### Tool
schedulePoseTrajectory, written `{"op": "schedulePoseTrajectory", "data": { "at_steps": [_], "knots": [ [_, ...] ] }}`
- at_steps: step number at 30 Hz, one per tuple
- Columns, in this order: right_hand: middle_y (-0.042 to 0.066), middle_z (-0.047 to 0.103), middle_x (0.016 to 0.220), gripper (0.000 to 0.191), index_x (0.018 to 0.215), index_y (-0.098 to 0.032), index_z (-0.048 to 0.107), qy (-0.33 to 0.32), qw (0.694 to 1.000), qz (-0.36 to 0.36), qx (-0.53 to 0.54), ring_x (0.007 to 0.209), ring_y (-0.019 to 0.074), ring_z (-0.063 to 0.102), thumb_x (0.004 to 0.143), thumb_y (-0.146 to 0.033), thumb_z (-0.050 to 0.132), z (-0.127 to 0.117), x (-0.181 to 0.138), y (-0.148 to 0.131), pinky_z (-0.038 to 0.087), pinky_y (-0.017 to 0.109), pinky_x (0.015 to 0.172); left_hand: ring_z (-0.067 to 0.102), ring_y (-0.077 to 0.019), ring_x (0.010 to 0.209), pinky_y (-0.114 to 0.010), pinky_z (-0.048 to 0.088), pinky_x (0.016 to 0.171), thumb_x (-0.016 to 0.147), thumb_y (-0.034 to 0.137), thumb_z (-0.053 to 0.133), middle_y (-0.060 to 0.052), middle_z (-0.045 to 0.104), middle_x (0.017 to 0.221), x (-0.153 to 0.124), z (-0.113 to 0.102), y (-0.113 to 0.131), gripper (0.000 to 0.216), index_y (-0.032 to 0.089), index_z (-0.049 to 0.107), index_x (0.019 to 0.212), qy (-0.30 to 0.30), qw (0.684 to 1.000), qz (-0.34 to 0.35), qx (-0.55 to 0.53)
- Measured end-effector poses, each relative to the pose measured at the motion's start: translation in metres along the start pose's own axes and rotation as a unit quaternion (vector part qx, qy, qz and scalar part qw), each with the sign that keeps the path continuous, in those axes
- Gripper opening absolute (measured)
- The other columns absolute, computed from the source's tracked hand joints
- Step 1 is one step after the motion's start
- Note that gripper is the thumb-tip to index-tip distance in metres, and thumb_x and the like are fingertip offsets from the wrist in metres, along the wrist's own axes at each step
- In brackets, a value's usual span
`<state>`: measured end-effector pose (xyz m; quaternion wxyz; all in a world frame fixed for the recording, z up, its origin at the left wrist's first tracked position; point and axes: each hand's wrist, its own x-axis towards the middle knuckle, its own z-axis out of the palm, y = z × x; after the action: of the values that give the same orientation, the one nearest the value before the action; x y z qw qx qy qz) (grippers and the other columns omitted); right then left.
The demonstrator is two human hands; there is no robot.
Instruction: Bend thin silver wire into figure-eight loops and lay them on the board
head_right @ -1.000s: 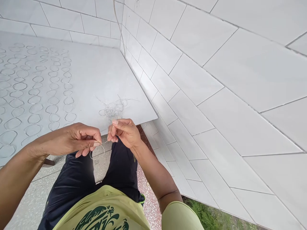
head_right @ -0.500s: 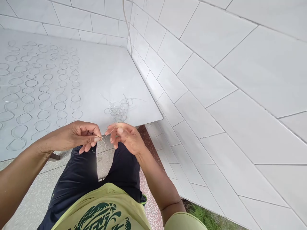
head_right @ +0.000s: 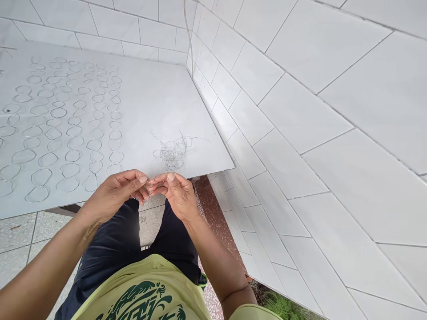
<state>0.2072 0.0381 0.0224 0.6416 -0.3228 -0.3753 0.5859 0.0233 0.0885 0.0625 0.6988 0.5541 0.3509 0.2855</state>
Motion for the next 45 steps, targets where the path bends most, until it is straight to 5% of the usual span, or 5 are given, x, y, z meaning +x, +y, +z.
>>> {"op": "schedulePoseTrajectory", "data": {
  "at_steps": [8, 18, 30, 40, 45],
  "knots": [
    [0.009, 0.074, 0.096, 0.032, 0.092, -0.020, 0.080, 0.021, 1.000, -0.004, 0.005, 0.084, 0.0198, 0.069, 0.098, -0.050, 0.070, 0.000, -0.005, 0.006, 0.058, 0.035, 0.073, 0.061, -0.0123, 0.055, -0.020, 0.037, 0.039, 0.094, 0.061, 0.067, -0.005, 0.068, 0.086, -0.024, 0.026, -0.009, 0.047, 0.016, 0.065, 0.107, 0.036, 0.985, -0.078, -0.149],
    [0.009, 0.074, 0.090, 0.032, 0.087, -0.021, 0.081, 0.035, 0.999, -0.008, -0.019, 0.090, 0.0215, 0.066, 0.097, -0.049, 0.069, 0.000, -0.010, 0.011, 0.051, 0.036, 0.078, 0.043, -0.0056, 0.049, -0.017, 0.022, 0.044, 0.097, 0.059, 0.063, 0.004, 0.051, 0.072, -0.027, 0.031, -0.020, 0.041, 0.019, 0.062, 0.096, 0.073, 0.986, -0.060, -0.141],
    [0.008, 0.075, 0.084, 0.035, 0.083, -0.019, 0.080, -0.030, 0.997, 0.069, 0.025, 0.078, 0.0193, 0.066, 0.096, -0.051, 0.072, -0.001, -0.015, 0.011, 0.052, 0.036, 0.079, 0.035, -0.0077, 0.043, -0.020, 0.028, 0.042, 0.100, 0.057, 0.061, 0.006, 0.044, 0.053, -0.034, 0.023, -0.039, 0.039, 0.021, 0.062, 0.084, 0.078, 0.996, 0.016, -0.030],
    [0.009, 0.067, 0.063, 0.055, 0.057, -0.019, 0.070, -0.117, 0.981, 0.150, 0.039, 0.059, 0.0185, 0.060, 0.097, -0.056, 0.066, -0.011, -0.022, 0.018, 0.049, 0.033, 0.060, 0.039, -0.0066, 0.042, -0.022, 0.031, 0.047, 0.104, 0.049, 0.058, 0.007, 0.047, 0.052, -0.055, 0.009, -0.053, 0.037, 0.018, 0.063, 0.083, -0.014, 0.999, 0.018, 0.029],
    [0.008, 0.070, 0.070, 0.063, 0.063, -0.017, 0.068, -0.110, 0.970, 0.199, 0.085, 0.049, 0.0152, 0.055, 0.096, -0.070, 0.059, -0.009, -0.024, 0.024, 0.046, 0.029, 0.046, 0.039, -0.0077, 0.042, -0.022, 0.032, 0.046, 0.103, 0.050, 0.059, 0.006, 0.049, 0.053, -0.059, 0.006, -0.052, 0.036, 0.020, 0.062, 0.084, 0.023, 0.999, 0.013, 0.032]
  ]
}}
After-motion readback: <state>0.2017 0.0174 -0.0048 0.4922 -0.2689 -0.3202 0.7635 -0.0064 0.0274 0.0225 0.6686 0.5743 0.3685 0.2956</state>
